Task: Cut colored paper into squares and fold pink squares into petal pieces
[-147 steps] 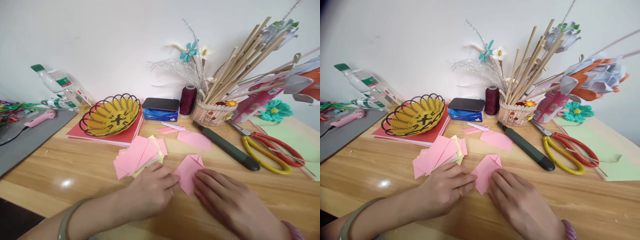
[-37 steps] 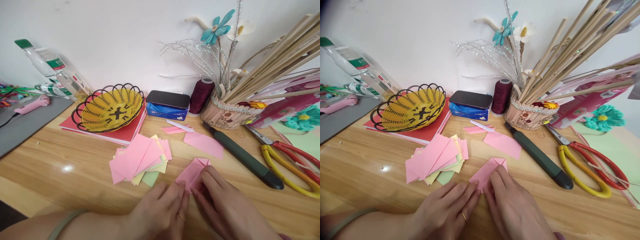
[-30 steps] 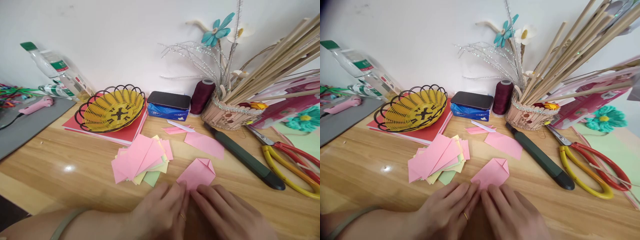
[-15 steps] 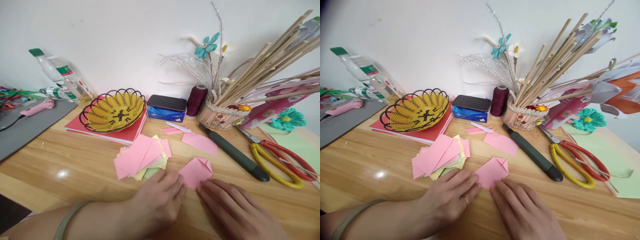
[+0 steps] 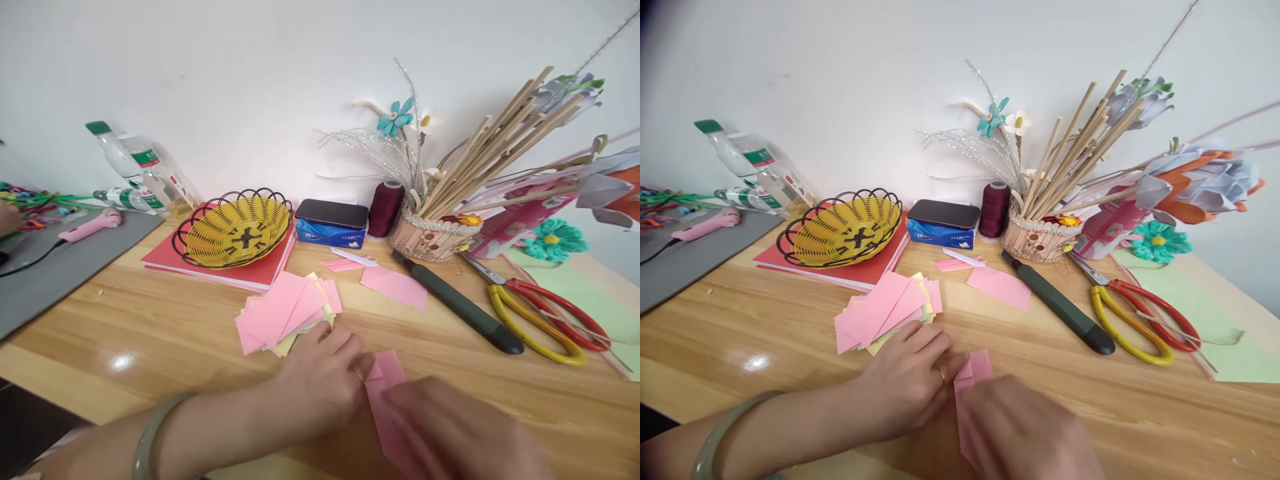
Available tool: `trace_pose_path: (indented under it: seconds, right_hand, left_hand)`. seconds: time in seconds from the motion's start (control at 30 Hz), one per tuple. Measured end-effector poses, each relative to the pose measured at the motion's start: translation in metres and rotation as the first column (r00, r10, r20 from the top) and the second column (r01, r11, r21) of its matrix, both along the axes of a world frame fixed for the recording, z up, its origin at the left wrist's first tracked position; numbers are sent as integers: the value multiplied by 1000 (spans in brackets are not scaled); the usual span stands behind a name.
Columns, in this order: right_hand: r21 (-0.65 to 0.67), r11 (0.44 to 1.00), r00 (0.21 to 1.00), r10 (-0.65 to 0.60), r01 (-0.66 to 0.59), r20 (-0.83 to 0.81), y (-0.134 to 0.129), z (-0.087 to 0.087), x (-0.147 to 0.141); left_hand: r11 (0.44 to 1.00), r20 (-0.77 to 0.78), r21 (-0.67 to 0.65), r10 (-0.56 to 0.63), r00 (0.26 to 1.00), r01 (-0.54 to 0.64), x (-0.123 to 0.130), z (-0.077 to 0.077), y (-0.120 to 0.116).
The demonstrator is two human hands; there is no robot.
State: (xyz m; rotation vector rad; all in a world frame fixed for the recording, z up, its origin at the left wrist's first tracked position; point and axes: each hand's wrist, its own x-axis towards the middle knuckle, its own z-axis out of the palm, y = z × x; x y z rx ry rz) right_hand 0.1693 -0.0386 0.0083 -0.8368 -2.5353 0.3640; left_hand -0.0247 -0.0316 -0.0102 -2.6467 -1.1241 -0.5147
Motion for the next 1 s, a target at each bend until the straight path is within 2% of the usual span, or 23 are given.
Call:
trace_pose_path:
  seconds: [0.07,0.13,0.23,0.33,0.4,0.57,0.7,0.77,0.87,0.93,1.0]
  right_hand:
    - [-79,962,965,-260,260,10,14,7,7]
    - [-172,911,927,-370,375,61,26,6,10]
    - [-344,857,924,-348,383,161,35,0,6]
    - [-455,821,938,-328,344,116,38,-4,-2]
    - [-472,821,941,-330,322,69,38,-5,-4]
    - [-394,847,930,-362,357,66,39,-5,-3]
    - [-331,873,930,-364,358,47,37,-8,-1]
    - [-239,909,939,-344,341,29,35,-11,1]
    - [-2,970,970,-241,241,1,29,-16,7]
    - [131,979,987,-160,155,32,25,-19,10]
    - [179,978,990,-123,109,68,21,-21,13]
  left_hand:
    - [999,-31,36,-35,999,36,1,1,1]
    - [996,-56,47,-69,996,72,2,2,2]
    - [998,1,19,-64,998,64,2,3,6]
    - [1000,93,1,-20,995,20,3,0,10]
    - [1000,109,19,3,994,-5,3,-5,14]
    - [998,106,67,-23,994,16,2,-15,19]
    - [998,145,57,-49,988,41,2,-15,20]
    - [998,149,51,-47,988,40,2,-14,20]
    - [997,147,59,-52,988,44,2,-12,20]
    - [996,145,68,-64,987,55,2,-11,20]
    - [996,135,69,-70,988,61,2,-10,20]
